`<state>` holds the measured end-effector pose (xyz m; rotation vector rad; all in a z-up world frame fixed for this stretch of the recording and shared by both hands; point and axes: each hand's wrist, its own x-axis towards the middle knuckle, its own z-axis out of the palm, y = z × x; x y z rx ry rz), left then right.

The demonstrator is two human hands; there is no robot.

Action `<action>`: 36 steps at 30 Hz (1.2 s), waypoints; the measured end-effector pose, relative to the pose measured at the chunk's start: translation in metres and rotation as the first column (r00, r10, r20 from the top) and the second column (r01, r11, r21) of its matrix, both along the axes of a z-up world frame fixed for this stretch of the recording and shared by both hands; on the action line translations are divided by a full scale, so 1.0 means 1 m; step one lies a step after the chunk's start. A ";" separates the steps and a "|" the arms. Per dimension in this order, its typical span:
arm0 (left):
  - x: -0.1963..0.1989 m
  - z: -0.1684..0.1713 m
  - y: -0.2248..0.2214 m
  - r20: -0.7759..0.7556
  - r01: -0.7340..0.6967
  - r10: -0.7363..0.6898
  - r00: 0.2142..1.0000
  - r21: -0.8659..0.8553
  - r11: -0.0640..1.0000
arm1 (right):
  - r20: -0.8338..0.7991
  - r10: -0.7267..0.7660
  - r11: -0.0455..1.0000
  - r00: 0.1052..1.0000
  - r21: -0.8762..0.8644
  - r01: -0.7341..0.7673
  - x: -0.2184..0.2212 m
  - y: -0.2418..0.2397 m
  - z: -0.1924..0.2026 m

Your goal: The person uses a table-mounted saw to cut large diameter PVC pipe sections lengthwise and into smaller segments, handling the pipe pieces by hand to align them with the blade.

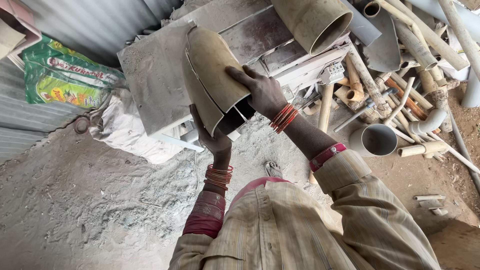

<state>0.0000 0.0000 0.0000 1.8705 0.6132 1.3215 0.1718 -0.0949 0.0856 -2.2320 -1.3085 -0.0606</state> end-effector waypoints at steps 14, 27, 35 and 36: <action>0.011 0.003 -0.015 -0.019 0.007 -0.005 1.000 0.087 0.996 | -0.018 -0.031 0.995 0.999 0.090 0.033 0.007 -0.014 -0.012; 0.006 -0.029 -0.017 -0.014 -0.019 0.021 1.000 0.153 0.988 | -0.094 0.049 0.983 0.994 0.183 -0.031 -0.001 -0.031 -0.036; 0.004 -0.052 -0.022 -0.044 0.050 -0.044 0.998 0.145 0.988 | -0.109 0.055 0.980 0.993 0.197 -0.033 0.002 -0.047 -0.068; 0.004 -0.054 -0.022 -0.049 0.056 -0.050 0.998 0.143 0.988 | -0.130 0.052 0.981 0.990 0.193 -0.026 0.002 -0.048 -0.071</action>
